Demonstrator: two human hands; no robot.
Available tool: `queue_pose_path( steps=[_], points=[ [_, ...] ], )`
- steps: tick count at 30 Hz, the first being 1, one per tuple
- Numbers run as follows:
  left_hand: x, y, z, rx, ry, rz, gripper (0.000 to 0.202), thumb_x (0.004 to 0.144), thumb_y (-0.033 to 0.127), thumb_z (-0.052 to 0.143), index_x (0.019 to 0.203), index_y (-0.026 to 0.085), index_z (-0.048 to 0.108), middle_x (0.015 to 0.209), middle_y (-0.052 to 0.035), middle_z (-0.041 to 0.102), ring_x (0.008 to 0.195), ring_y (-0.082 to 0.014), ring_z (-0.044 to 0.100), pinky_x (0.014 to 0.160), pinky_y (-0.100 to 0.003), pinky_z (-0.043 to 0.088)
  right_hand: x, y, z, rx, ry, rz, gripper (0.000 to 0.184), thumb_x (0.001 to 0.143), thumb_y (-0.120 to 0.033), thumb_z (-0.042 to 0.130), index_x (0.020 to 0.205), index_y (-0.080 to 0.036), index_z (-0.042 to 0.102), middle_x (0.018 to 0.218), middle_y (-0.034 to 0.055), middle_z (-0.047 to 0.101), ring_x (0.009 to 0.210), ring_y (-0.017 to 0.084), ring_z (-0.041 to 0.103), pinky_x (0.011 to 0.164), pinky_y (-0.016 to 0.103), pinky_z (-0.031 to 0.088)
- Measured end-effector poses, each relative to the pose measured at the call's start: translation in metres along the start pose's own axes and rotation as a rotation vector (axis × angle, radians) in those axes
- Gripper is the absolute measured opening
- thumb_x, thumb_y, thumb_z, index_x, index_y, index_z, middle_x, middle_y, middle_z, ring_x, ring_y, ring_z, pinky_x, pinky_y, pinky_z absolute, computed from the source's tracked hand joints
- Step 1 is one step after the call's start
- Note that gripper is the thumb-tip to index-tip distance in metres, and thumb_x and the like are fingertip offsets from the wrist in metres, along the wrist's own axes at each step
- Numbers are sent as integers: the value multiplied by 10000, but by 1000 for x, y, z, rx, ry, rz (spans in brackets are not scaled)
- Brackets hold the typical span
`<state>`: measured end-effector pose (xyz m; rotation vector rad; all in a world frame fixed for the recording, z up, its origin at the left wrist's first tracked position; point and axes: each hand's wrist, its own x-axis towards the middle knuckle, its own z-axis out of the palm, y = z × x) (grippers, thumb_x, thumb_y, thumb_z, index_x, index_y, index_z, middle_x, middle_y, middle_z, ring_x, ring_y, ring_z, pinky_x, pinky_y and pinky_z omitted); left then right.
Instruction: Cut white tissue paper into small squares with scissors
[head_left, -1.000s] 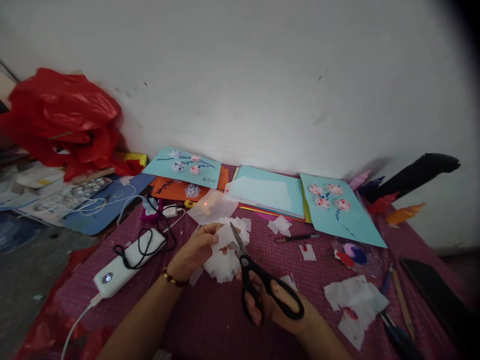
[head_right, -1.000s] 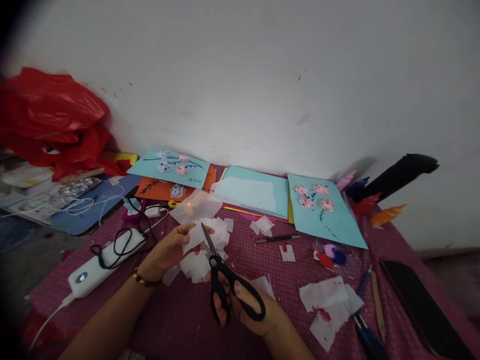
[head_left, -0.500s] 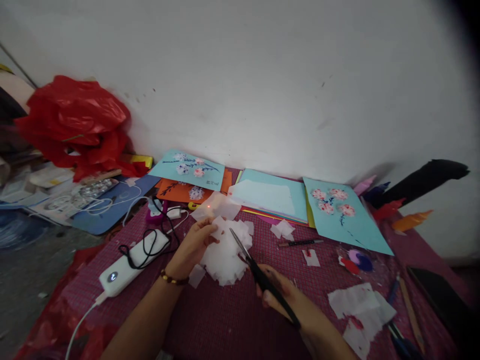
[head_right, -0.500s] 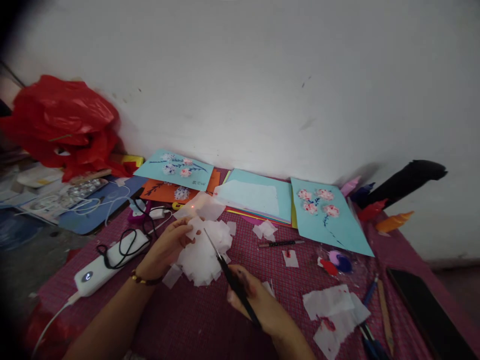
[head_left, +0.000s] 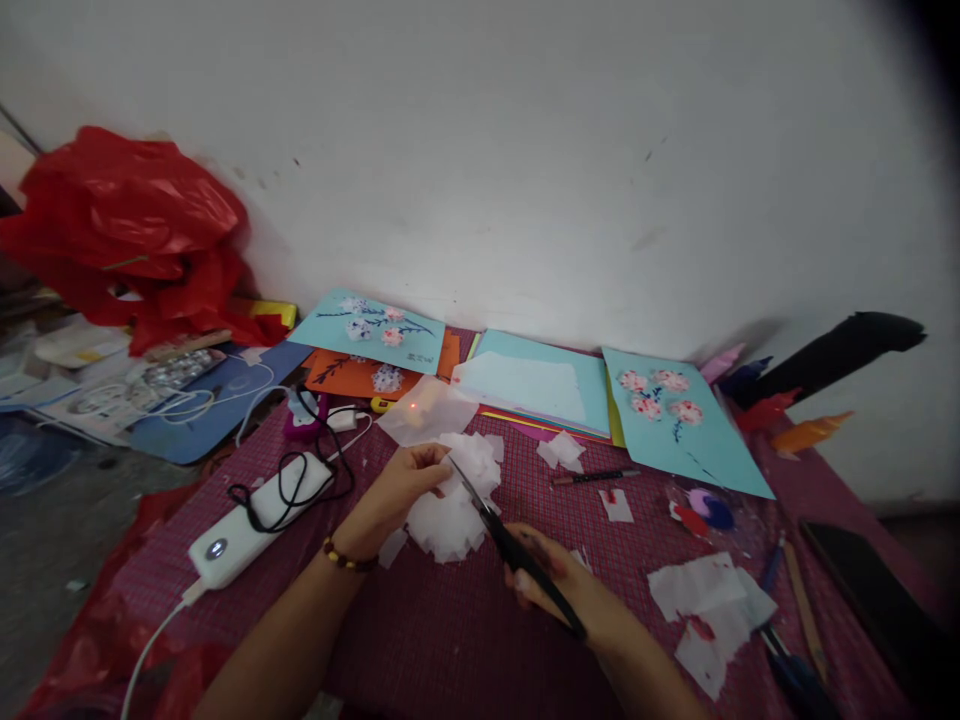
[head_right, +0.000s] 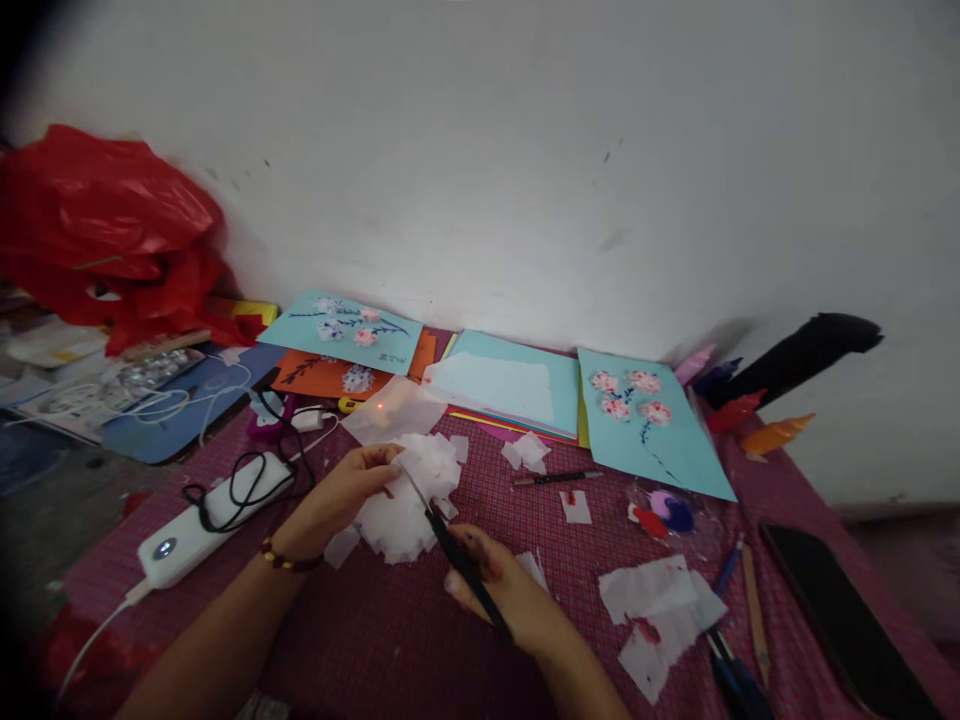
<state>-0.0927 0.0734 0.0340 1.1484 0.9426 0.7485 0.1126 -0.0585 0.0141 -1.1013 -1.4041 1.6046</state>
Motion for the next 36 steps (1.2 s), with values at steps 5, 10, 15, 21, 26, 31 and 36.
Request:
queue_pose_path(
  steps=[5,10,15,21,26,31,36],
  points=[
    [0,0,0,34,0,-21,200,579,275,709,594,137,564,598,35,507,534,-69,419,505,-193,351,0,1,1,34,33,22,569,785,-625,641,1151,-204,535,762,-30,468,612,106,392,572,248,335],
    [0,1,-1,70,3,-33,212,582,291,695,598,144,543,587,45,494,527,-69,422,504,-194,345,0,-3,3,27,87,27,498,767,-566,688,1102,-208,600,851,5,539,743,158,486,700,301,404],
    [-1,1,-2,85,-4,-30,206,577,308,681,611,144,561,580,44,505,511,-67,423,494,-194,340,1,-3,4,4,105,44,423,771,-465,710,1084,-197,616,838,-5,531,745,161,485,708,311,399],
    [1,1,-3,136,22,-42,183,544,285,664,594,140,564,560,50,503,506,-64,417,500,-192,327,0,1,6,-33,137,86,400,766,-358,709,1119,-199,604,825,-15,540,745,163,489,727,318,395],
    [3,0,-5,182,36,-57,144,534,260,631,580,138,568,532,57,494,483,-58,400,490,-190,281,1,0,5,-91,164,119,449,747,-349,706,1153,-190,597,951,37,610,871,226,540,793,363,409],
    [2,0,-3,199,27,-64,153,532,265,618,609,133,607,538,51,509,492,-70,423,502,-199,316,2,-1,6,-111,186,97,491,736,-342,713,1185,-185,592,1026,57,641,957,259,565,865,392,410],
    [2,1,-1,195,27,-75,170,527,265,623,637,134,626,550,42,533,498,-81,438,498,-203,338,2,-1,7,-154,212,107,500,732,-270,709,1209,-184,587,1091,68,654,993,260,578,897,391,407]
  ],
)
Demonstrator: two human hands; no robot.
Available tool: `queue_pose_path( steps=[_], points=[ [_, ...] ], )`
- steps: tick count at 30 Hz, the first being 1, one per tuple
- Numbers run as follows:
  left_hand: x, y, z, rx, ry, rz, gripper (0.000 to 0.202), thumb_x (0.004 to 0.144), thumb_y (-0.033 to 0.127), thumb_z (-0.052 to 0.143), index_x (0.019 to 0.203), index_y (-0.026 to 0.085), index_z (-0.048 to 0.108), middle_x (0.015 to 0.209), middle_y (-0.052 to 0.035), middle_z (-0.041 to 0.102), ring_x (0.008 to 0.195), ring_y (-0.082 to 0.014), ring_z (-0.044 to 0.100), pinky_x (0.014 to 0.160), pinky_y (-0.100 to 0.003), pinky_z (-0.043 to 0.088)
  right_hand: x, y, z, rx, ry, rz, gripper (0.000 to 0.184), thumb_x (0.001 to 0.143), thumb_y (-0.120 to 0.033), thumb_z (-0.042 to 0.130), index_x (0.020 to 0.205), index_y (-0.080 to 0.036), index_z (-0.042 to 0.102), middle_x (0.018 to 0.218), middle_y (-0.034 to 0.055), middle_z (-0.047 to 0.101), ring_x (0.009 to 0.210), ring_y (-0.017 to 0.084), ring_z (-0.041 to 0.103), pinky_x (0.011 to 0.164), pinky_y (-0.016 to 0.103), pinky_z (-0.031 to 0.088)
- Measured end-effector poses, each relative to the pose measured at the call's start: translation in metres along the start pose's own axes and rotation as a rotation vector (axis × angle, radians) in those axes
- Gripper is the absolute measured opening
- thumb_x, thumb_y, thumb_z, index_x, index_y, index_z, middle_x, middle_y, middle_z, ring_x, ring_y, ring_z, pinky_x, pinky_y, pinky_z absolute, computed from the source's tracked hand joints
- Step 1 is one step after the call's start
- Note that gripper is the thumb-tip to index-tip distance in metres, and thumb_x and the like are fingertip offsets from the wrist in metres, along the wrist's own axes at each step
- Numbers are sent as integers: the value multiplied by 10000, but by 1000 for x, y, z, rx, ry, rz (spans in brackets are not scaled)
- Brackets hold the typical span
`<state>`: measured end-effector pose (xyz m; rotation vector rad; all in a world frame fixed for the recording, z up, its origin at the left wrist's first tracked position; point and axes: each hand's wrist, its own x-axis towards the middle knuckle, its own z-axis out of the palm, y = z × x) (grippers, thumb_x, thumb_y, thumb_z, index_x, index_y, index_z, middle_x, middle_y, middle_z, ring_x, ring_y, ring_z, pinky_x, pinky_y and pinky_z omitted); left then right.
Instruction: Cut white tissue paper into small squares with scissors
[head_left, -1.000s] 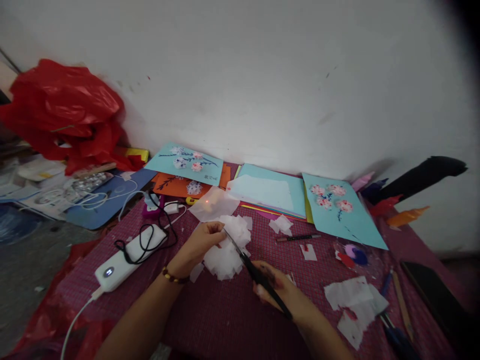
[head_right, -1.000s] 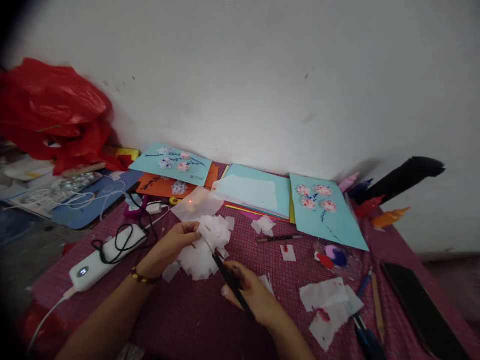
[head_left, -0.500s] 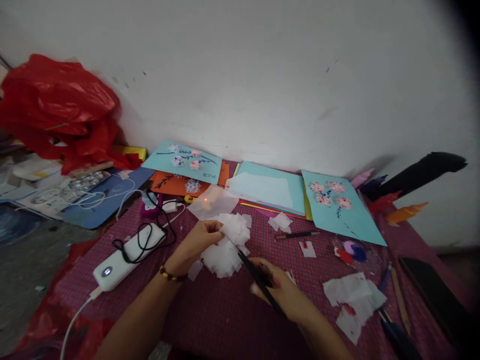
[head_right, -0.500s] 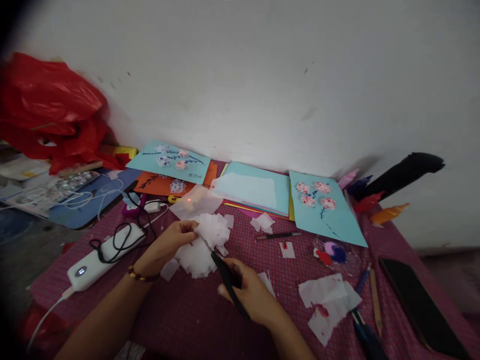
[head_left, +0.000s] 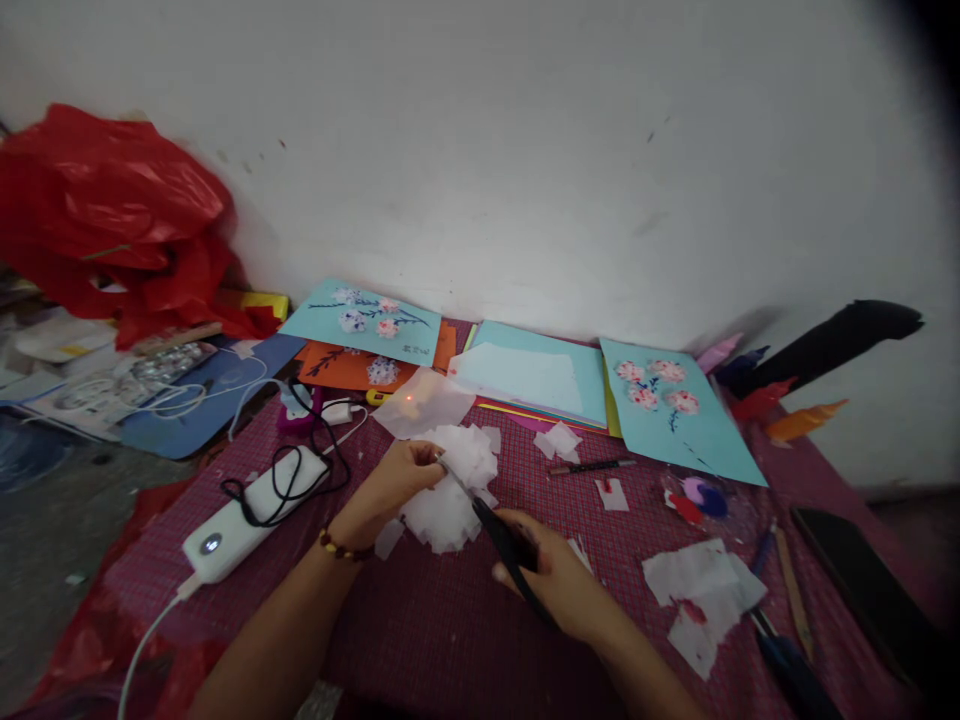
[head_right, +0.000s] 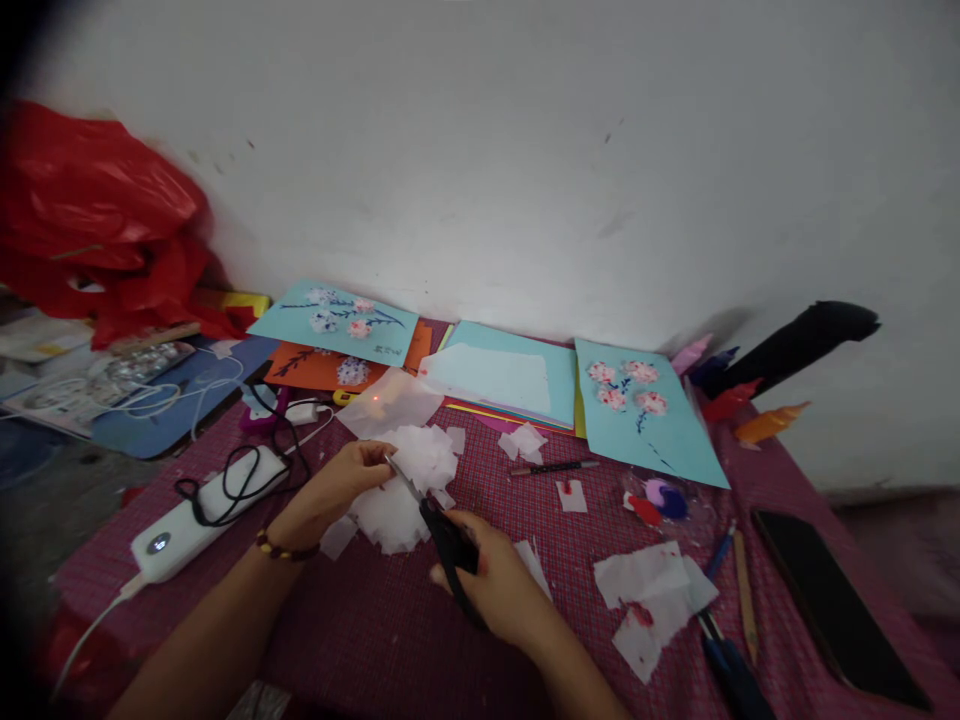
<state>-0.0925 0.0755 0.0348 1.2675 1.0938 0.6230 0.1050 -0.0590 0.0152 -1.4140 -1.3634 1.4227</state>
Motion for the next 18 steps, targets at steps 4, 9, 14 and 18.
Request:
queue_pose_path(
  steps=[4,9,14,18],
  points=[
    [0,1,0,-11,10,5,167,532,287,650,579,143,582,531,53,498,490,-67,408,490,-193,322,1,1,1,-16,12,3,388,756,-219,674,1140,-201,623,970,26,649,892,216,578,822,342,420],
    [0,3,-2,-31,11,32,191,541,297,663,557,152,539,577,33,537,508,-66,418,494,-191,335,-1,3,-1,105,-70,-21,392,777,-325,701,1132,-203,590,847,-11,559,739,150,509,689,282,404],
    [-3,8,-6,-68,58,137,160,571,211,605,719,149,604,894,-56,678,692,-121,552,579,-215,430,-4,8,-10,232,-227,-143,566,844,-607,579,1221,-188,527,875,21,551,692,130,499,632,272,395],
    [-3,7,-10,-59,126,215,314,564,140,540,862,153,641,986,-66,678,824,-148,587,656,-230,470,-4,13,-11,491,-241,-87,585,828,-647,574,1181,-180,585,843,37,589,639,130,531,588,271,393]
  ],
)
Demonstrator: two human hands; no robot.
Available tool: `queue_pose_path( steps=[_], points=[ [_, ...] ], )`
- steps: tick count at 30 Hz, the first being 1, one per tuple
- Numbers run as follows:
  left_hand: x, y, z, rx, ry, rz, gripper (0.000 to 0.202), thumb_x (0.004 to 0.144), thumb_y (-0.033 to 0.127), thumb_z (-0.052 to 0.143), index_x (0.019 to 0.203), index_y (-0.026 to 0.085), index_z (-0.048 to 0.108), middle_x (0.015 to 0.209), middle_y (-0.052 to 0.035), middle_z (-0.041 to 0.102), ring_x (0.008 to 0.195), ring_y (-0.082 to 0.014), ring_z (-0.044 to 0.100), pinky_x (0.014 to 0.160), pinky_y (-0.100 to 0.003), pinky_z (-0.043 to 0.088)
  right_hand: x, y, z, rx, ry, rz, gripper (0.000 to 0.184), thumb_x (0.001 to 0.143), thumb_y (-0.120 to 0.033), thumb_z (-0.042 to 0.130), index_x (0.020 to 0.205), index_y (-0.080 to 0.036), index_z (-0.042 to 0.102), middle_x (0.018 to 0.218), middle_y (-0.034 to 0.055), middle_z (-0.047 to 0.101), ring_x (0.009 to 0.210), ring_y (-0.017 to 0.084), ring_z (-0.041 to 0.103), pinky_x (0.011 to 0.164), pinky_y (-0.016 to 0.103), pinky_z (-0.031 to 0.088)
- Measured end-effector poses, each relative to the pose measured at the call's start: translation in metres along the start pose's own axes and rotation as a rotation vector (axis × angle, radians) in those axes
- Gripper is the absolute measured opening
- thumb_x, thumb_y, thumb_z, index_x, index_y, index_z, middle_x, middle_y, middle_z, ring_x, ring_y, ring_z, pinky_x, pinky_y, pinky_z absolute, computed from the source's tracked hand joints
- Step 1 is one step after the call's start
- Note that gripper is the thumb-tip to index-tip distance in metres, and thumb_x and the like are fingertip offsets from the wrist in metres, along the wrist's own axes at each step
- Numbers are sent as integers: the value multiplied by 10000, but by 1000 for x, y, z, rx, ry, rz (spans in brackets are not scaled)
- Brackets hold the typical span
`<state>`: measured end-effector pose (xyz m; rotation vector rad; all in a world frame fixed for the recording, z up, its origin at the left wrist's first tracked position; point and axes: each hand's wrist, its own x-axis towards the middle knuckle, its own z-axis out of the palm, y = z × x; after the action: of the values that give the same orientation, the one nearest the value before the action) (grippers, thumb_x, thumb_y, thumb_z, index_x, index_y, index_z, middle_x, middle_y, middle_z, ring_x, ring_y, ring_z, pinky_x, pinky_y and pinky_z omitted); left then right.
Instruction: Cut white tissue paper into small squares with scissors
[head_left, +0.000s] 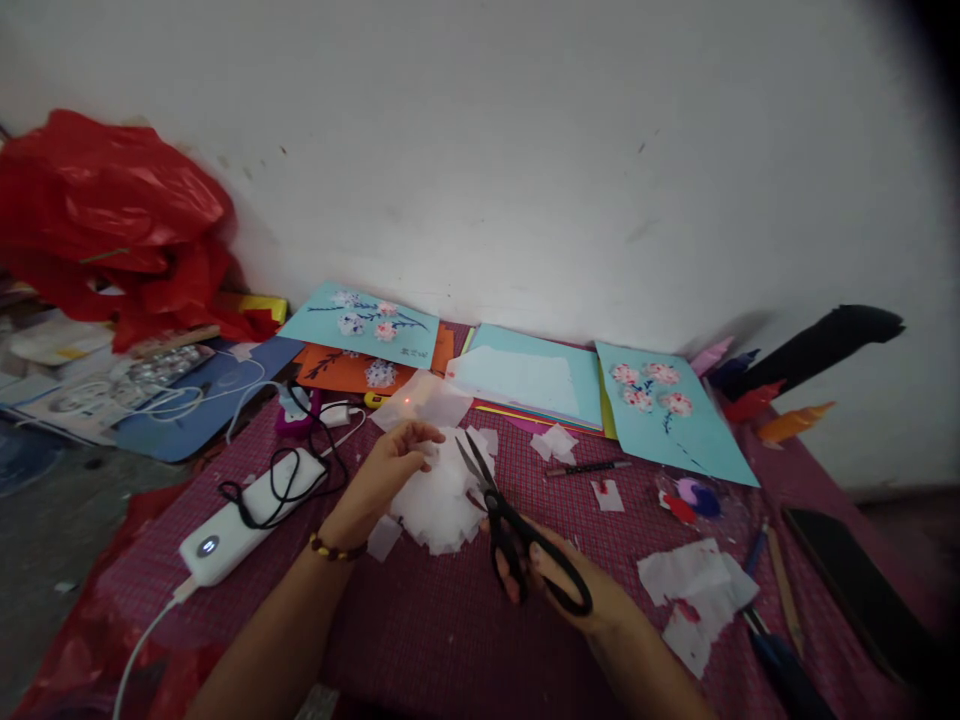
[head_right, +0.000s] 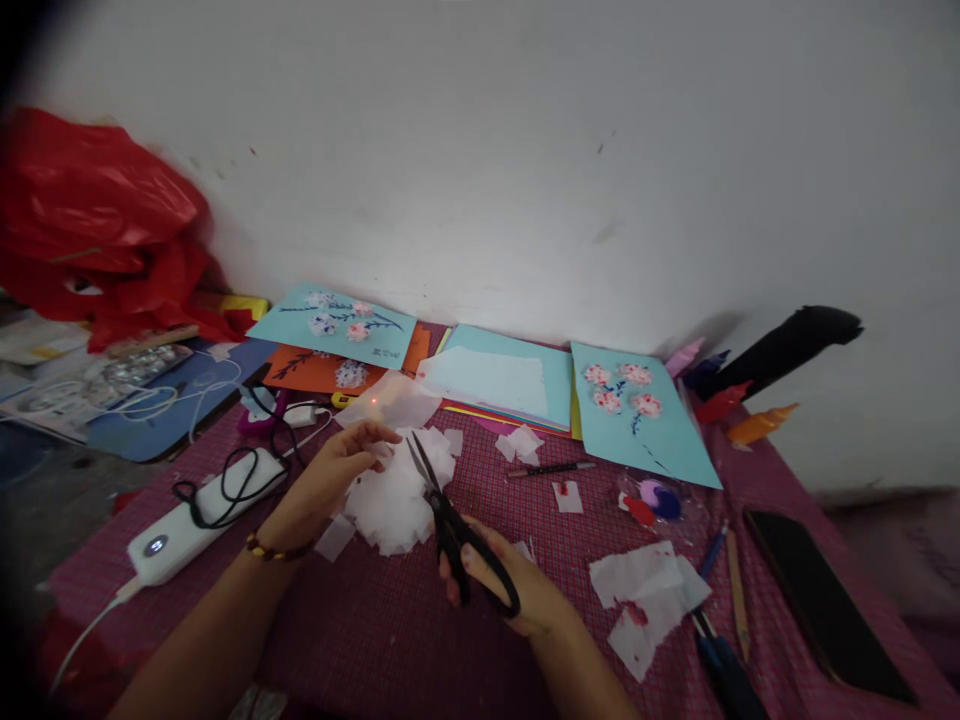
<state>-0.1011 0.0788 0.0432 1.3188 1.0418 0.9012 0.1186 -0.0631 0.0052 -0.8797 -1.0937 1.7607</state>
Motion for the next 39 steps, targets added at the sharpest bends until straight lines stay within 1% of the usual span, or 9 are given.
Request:
queue_pose_path(
  steps=[4,9,13,18,21,25,31,37,39],
  points=[
    [1,-5,-2,0,19,3,351,627,188,568,964,154,657,1054,-80,653,928,-182,598,684,-256,516,2,3,-3,302,-23,60,624,784,-694,577,1139,-183,626,753,18,587,574,129,523,550,267,385],
    [-1,-6,2,155,149,132,380,681,230,591,1052,169,644,1040,-83,642,940,-202,599,564,-212,486,3,5,-3,471,-63,97,617,769,-696,585,1112,-185,636,732,11,593,539,121,502,535,266,391],
    [-5,-5,8,-45,-90,165,524,677,176,585,1200,194,558,1117,-87,634,758,-127,586,480,-172,409,4,8,6,467,-97,140,632,729,-726,605,1055,-186,640,702,2,586,493,101,464,507,254,379],
    [-11,-7,14,-266,-377,118,676,667,88,606,1313,259,500,1294,-95,572,770,-107,592,529,-183,441,5,13,15,446,-138,173,632,713,-754,588,1010,-198,636,667,-16,550,471,92,421,486,244,357],
    [-11,-12,17,-292,-411,84,421,703,165,672,1121,185,625,997,-75,680,707,-120,597,578,-222,473,6,15,19,434,-153,196,660,685,-769,597,1009,-196,635,657,-19,550,465,91,408,483,247,355],
    [-5,-17,16,-213,-303,90,176,673,262,703,784,144,633,661,-5,600,573,-101,541,560,-230,455,5,12,21,405,-156,139,677,679,-770,591,1048,-204,636,682,-5,561,490,107,425,515,268,361],
    [5,-9,-9,59,-41,187,241,705,316,638,882,156,670,672,9,583,532,-91,464,522,-208,380,-5,-15,6,323,10,-38,754,639,-791,584,1153,-242,630,694,-6,520,541,135,413,612,338,390],
    [-2,6,-27,486,302,399,297,835,369,558,1019,169,677,1083,-102,638,866,-202,547,781,-297,402,-23,-39,-10,280,37,-237,737,623,-809,573,1133,-282,651,643,-34,459,487,115,358,517,301,344],
    [-11,11,-26,577,375,445,309,878,358,503,1057,160,657,1087,-116,626,931,-232,543,834,-326,384,-35,-47,-13,218,78,-283,761,579,-854,550,1088,-298,656,599,-51,435,447,105,331,493,298,329]
  ],
)
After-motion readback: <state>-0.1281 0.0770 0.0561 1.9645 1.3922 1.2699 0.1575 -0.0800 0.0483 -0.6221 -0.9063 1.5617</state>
